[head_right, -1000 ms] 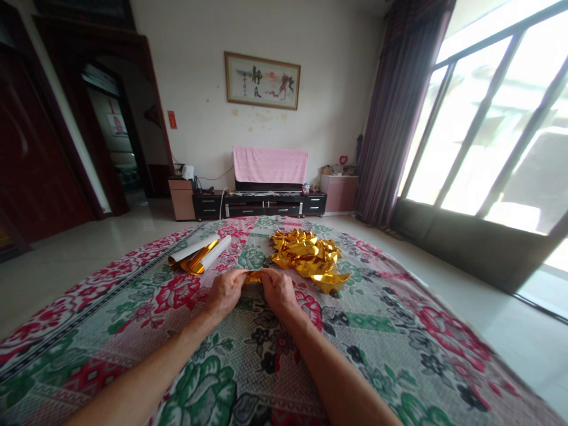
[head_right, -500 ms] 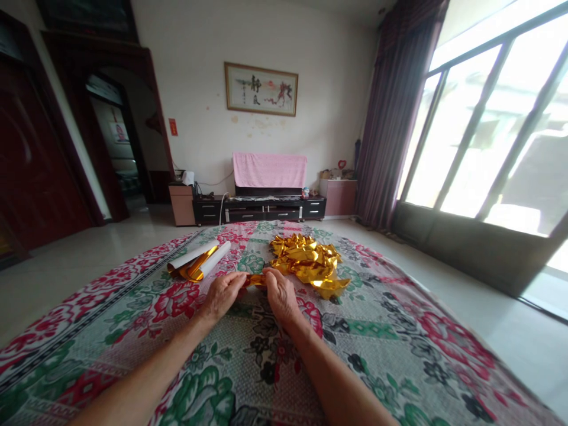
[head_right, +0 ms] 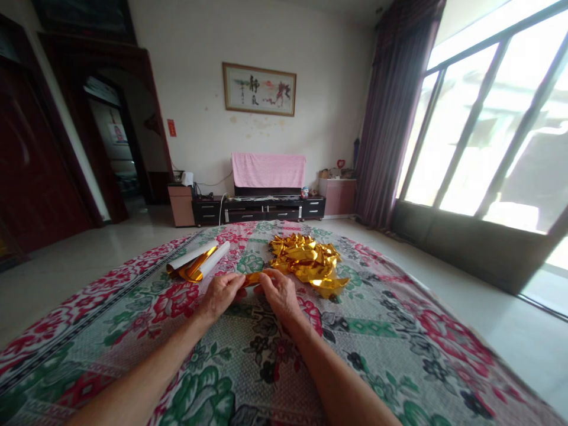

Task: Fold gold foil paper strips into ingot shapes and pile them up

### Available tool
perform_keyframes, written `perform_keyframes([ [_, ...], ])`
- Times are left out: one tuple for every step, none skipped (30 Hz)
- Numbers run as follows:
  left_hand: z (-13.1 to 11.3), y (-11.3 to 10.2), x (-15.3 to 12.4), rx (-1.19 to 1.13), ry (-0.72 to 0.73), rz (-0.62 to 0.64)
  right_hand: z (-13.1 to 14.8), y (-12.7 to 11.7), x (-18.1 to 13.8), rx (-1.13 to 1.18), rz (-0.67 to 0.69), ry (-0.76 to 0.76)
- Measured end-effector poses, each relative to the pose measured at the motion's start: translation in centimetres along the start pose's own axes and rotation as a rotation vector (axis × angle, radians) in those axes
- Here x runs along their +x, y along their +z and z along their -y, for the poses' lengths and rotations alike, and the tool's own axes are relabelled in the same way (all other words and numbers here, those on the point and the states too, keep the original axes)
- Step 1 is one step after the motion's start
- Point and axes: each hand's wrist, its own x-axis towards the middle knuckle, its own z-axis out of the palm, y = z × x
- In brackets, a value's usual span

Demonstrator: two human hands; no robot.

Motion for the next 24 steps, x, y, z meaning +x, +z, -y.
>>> perform_keyframes([
  [0.1,0.1,0.0,-0.041,0.014,0.009,-0.2,0.1,0.1,0.024,-0.006,-0.002],
  [0.2,0.1,0.0,-0.089,0.023,0.019,-0.5,0.2,0.2,0.04,-0.012,-0.011],
  [0.3,0.2,0.0,-0.137,0.027,0.029,-0.8,0.2,0.3,0.044,-0.02,-0.023],
  [0.3,0.2,0.0,-0.176,0.026,0.038,-1.1,0.3,0.4,0.042,-0.026,-0.037],
  [0.4,0.3,0.0,-0.202,0.021,0.045,-1.4,0.3,0.4,0.04,-0.032,-0.051],
  [0.4,0.3,0.1,-0.212,0.011,0.053,-1.6,0.3,0.5,0.037,-0.036,-0.065],
  [0.4,0.3,0.1,-0.215,-0.004,0.061,-1.8,0.3,0.5,0.037,-0.039,-0.081],
  [0.4,0.3,0.1,-0.215,-0.024,0.071,-2.0,0.3,0.6,0.038,-0.043,-0.099],
  [0.4,0.3,0.2,-0.218,-0.045,0.083,-2.0,0.3,0.6,0.037,-0.047,-0.118],
  [0.4,0.3,0.2,-0.225,-0.064,0.092,-2.0,0.3,0.6,0.034,-0.049,-0.138],
  [0.3,0.4,0.2,-0.236,-0.076,0.097,-2.0,0.3,0.6,0.031,-0.049,-0.157],
  [0.3,0.4,0.2,-0.249,-0.084,0.094,-1.9,0.3,0.5,0.028,-0.047,-0.172],
  [0.3,0.5,0.2,-0.263,-0.086,0.084,-1.8,0.3,0.5,0.025,-0.045,-0.182],
  [0.3,0.5,0.2,-0.273,-0.087,0.072,-1.7,0.2,0.5,0.023,-0.041,-0.189],
  [0.3,0.6,0.2,-0.282,-0.086,0.06,-1.7,0.2,0.5,0.021,-0.036,-0.192],
  [0.3,0.6,0.2,-0.289,-0.084,0.05,-1.7,0.2,0.5,0.018,-0.034,-0.193],
  [0.3,0.6,0.2,-0.295,-0.083,0.043,-1.7,0.2,0.5,0.013,-0.032,-0.194],
  [0.3,0.6,0.2,-0.3,-0.082,0.035,-1.8,0.3,0.5,0.004,-0.033,-0.194],
  [0.3,0.6,0.2,-0.304,-0.081,0.023,-1.8,0.3,0.5,-0.011,-0.036,-0.196],
  [0.3,0.6,0.2,-0.308,-0.077,0.004,-1.9,0.3,0.5,-0.033,-0.042,-0.2],
  [0.3,0.5,0.3,-0.313,-0.071,-0.021,-1.9,0.3,0.5,-0.059,-0.051,-0.209],
  [0.3,0.4,0.3,-0.32,-0.063,-0.048,-1.8,0.3,0.5,-0.089,-0.058,-0.223],
  [0.3,0.4,0.4,-0.329,-0.056,-0.072,-1.7,0.3,0.4,-0.119,-0.06,-0.239],
  [0.3,0.3,0.4,-0.339,-0.049,-0.095,-1.5,0.3,0.3,-0.148,-0.062,-0.254],
])
